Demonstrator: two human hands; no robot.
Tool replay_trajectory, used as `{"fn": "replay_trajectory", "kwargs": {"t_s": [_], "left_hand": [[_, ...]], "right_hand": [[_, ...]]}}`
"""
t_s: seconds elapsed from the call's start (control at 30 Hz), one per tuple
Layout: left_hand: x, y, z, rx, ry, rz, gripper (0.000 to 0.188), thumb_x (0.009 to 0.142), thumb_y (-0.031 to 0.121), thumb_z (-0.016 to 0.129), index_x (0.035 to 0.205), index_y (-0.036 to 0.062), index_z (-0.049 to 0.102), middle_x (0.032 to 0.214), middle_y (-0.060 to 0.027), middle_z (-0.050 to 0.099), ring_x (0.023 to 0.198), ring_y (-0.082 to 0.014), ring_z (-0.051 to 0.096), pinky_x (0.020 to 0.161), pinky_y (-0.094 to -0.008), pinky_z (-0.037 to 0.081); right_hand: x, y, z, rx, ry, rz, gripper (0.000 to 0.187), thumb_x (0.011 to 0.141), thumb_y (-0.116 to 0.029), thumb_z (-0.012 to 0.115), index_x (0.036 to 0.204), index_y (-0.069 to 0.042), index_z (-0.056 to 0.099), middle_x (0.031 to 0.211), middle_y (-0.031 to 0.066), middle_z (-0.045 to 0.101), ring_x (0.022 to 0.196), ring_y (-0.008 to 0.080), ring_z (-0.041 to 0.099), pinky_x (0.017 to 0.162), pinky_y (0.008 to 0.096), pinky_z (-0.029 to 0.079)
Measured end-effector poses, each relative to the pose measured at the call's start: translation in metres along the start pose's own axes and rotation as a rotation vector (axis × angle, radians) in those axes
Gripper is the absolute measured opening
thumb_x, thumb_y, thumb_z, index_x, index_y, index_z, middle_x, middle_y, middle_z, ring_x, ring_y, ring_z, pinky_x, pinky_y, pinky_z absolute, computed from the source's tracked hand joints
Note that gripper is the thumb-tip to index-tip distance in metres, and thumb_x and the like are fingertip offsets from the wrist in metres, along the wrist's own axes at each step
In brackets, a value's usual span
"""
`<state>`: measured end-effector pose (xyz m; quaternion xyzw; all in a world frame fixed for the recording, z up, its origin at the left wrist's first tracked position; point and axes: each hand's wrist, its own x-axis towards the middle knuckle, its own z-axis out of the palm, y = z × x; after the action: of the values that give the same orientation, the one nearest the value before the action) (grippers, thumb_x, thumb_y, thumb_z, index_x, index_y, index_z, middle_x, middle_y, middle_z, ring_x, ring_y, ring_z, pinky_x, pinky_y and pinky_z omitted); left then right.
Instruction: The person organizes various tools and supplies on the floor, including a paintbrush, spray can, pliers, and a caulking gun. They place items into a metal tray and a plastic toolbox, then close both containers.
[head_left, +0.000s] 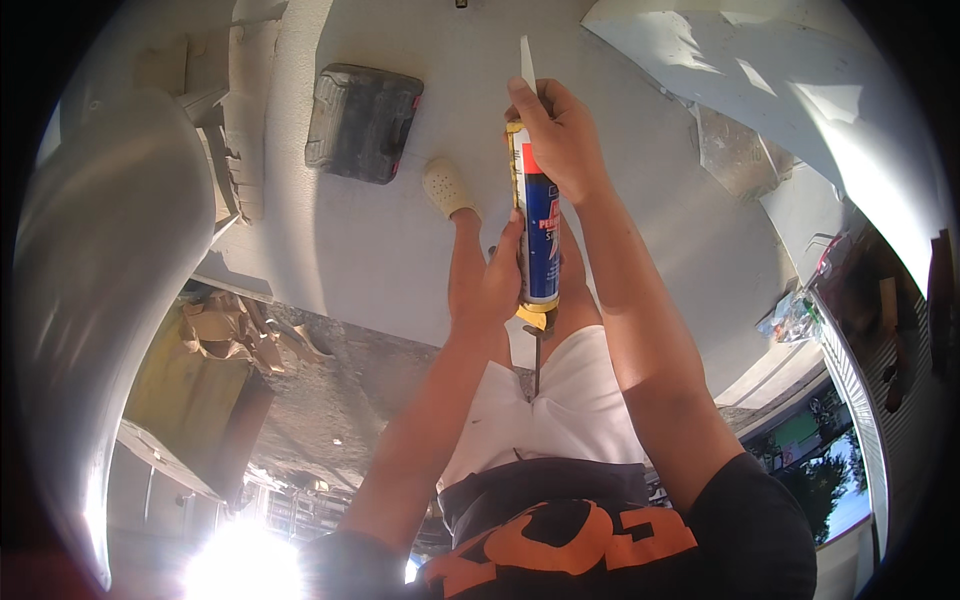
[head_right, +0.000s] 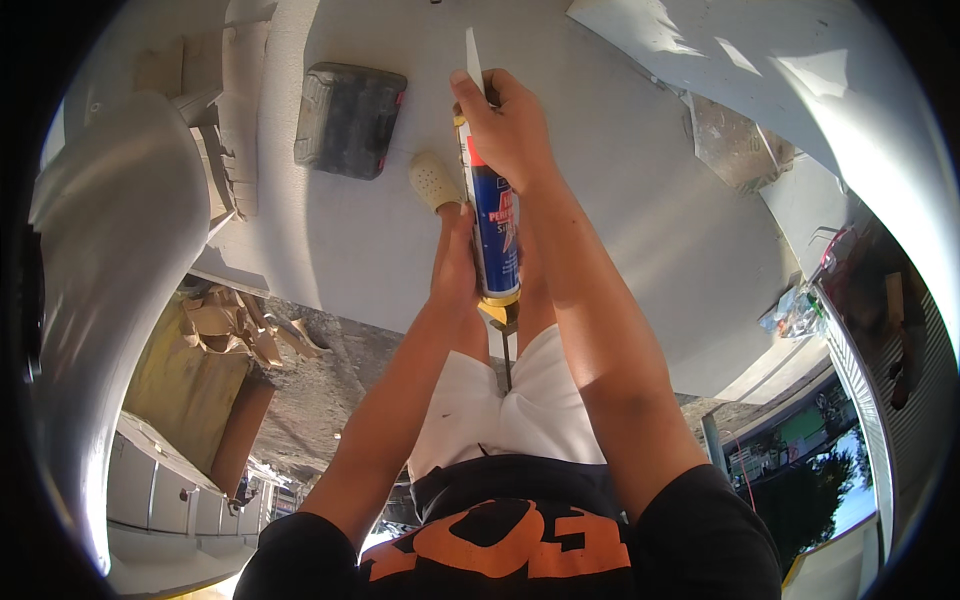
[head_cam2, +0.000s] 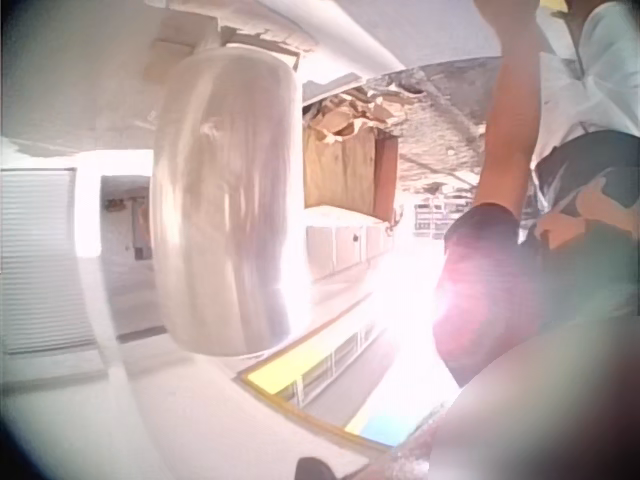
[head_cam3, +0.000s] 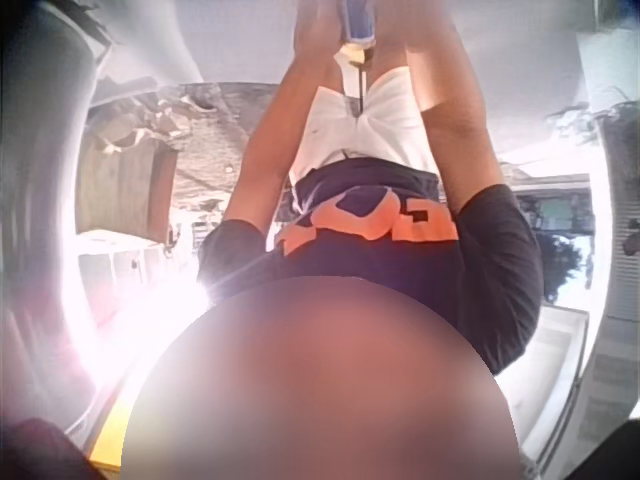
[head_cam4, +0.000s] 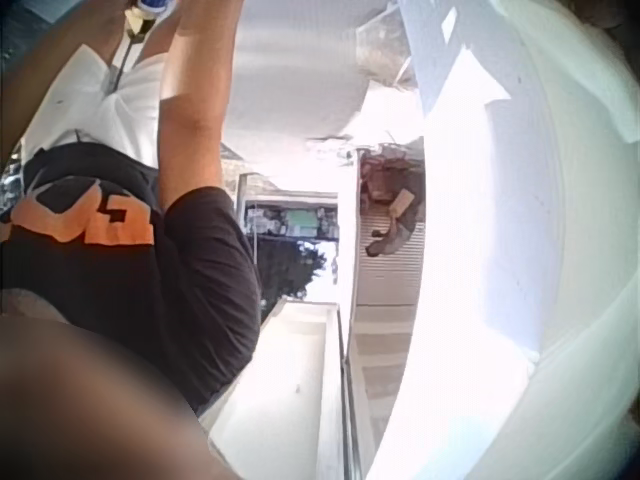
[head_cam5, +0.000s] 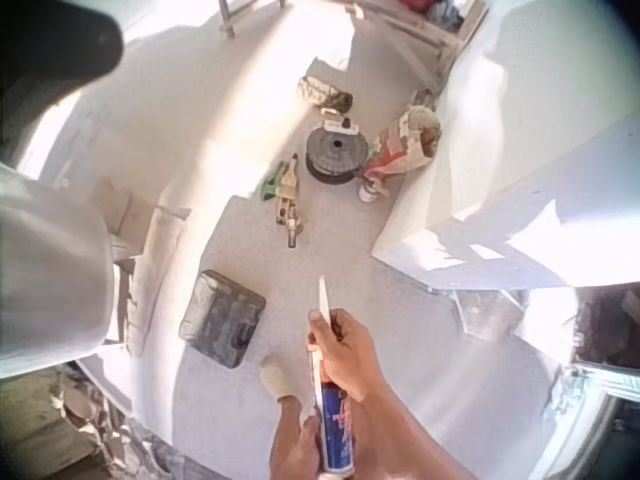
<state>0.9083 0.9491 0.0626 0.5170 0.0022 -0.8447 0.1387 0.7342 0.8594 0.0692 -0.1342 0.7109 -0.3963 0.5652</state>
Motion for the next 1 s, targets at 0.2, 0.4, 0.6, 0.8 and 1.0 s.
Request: {"fn": "replay_trajectory", "kwargs": {"t_s": [0.2, 0.4, 0.6, 0.8, 1.0], "left_hand": [[0.040, 0.023, -0.012, 0.038, 0.026, 0.003, 0.071, 0.105, 0.071, 0.033, 0.126, 0.0066, 0.055, 0.096, -0.0123, 0.068, 0.078, -0.0215, 0.071, 0.069, -0.0353, 0.061], [0.060, 0.026, 0.000, 0.194, 0.205, 0.038, 0.080, 0.100, 0.080, 0.036, 0.126, 0.0070, 0.058, 0.095, -0.0101, 0.068, 0.076, -0.0198, 0.069, 0.067, -0.0342, 0.058], [0.065, 0.031, 0.021, 0.387, 0.297, 0.144, 0.087, 0.099, 0.081, 0.033, 0.136, 0.0054, 0.058, 0.112, -0.0143, 0.067, 0.100, -0.0239, 0.064, 0.086, -0.0376, 0.052], [0.068, 0.039, 0.024, 0.543, 0.255, 0.126, 0.095, 0.099, 0.082, 0.029, 0.146, 0.0037, 0.057, 0.130, -0.0186, 0.065, 0.123, -0.0281, 0.060, 0.104, -0.0410, 0.045], [0.048, 0.062, 0.052, 0.402, 0.056, 0.188, 0.081, 0.103, 0.075, 0.038, 0.137, 0.0041, 0.056, 0.103, -0.0129, 0.069, 0.089, -0.0198, 0.069, 0.072, -0.0321, 0.058]], "right_hand": [[0.005, 0.045, 0.026, -0.364, -0.051, 0.011, 0.047, 0.102, -0.044, 0.059, 0.096, 0.002, 0.067, 0.087, 0.0132, 0.073, 0.077, 0.0219, 0.071, 0.073, 0.0367, 0.055], [0.003, 0.064, 0.031, -0.283, 0.054, 0.068, 0.054, 0.099, -0.053, 0.063, 0.087, 0.000, 0.068, 0.077, 0.0102, 0.070, 0.074, 0.0199, 0.067, 0.071, 0.0358, 0.053], [-0.002, 0.052, 0.015, -0.111, 0.180, 0.057, 0.056, 0.093, -0.057, 0.074, 0.079, -0.003, 0.069, 0.071, 0.0061, 0.068, 0.064, 0.0140, 0.061, 0.060, 0.0319, 0.050], [0.001, 0.033, 0.016, -0.078, 0.188, 0.024, 0.057, 0.091, -0.057, 0.077, 0.080, -0.002, 0.069, 0.071, 0.0060, 0.068, 0.065, 0.0134, 0.061, 0.062, 0.0320, 0.050], [-0.050, 0.055, -0.011, 0.113, 0.209, -0.295, 0.093, 0.085, -0.061, 0.081, 0.145, 0.003, 0.049, 0.125, 0.0220, 0.067, 0.124, 0.0301, 0.064, 0.100, 0.0391, 0.053]]}}
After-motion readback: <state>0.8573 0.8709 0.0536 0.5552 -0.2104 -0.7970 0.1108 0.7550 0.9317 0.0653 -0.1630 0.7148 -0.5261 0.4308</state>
